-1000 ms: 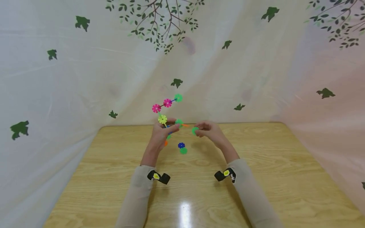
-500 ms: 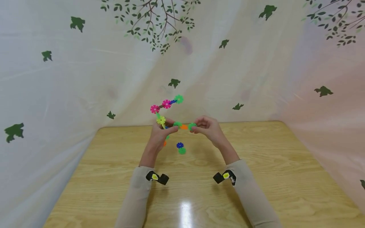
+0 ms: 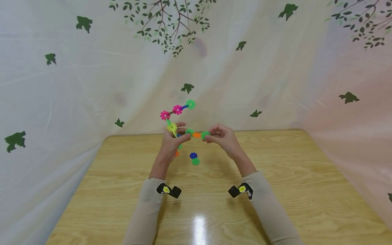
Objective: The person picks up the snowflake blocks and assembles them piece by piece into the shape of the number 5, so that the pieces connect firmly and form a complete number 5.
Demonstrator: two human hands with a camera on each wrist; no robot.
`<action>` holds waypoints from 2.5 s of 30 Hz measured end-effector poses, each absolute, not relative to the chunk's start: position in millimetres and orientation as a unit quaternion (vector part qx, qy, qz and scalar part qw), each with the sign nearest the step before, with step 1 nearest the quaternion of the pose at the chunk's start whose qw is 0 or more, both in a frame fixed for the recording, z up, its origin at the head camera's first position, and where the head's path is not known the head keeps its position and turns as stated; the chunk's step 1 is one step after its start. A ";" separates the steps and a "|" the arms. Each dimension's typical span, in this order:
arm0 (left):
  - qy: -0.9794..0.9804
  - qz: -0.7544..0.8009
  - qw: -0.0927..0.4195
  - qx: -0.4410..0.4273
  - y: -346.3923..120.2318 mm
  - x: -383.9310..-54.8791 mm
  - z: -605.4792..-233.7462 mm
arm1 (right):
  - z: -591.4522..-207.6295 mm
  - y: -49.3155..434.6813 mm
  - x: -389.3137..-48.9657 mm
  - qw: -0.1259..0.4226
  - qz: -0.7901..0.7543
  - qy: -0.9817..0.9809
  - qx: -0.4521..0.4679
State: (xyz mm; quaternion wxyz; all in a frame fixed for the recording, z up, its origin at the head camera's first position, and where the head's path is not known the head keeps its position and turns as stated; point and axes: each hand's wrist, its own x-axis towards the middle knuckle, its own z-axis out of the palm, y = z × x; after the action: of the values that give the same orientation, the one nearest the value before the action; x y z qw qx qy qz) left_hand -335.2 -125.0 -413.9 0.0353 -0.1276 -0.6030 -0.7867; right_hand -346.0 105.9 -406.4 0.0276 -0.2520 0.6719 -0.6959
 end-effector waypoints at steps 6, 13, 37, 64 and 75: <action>-0.594 -0.794 0.031 -0.126 -124.2 -335.0 -413.4 | -407.7 102.7 -344.7 0.026 -0.705 0.664 -0.249; -0.579 -0.805 0.028 -0.124 -124.0 -334.0 -412.8 | -408.4 98.2 -342.0 0.011 -0.730 0.642 -0.233; -0.585 -0.802 0.032 -0.112 -121.6 -334.1 -412.7 | -411.0 93.2 -340.7 0.032 -0.723 0.652 -0.228; -0.612 -0.779 -0.007 -0.132 -123.5 -333.8 -413.7 | -408.1 99.3 -340.2 0.063 -0.706 0.663 -0.240; -0.614 -0.775 -0.016 -0.149 -122.3 -332.7 -413.6 | -408.6 100.7 -339.3 0.072 -0.710 0.653 -0.253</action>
State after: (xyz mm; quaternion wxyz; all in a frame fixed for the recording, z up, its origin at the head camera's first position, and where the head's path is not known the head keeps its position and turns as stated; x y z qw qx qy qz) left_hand -332.7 -122.3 -413.6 -0.0156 -0.1493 -0.6138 -0.7751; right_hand -339.3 100.7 -408.6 0.0722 -0.2529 0.6529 -0.7103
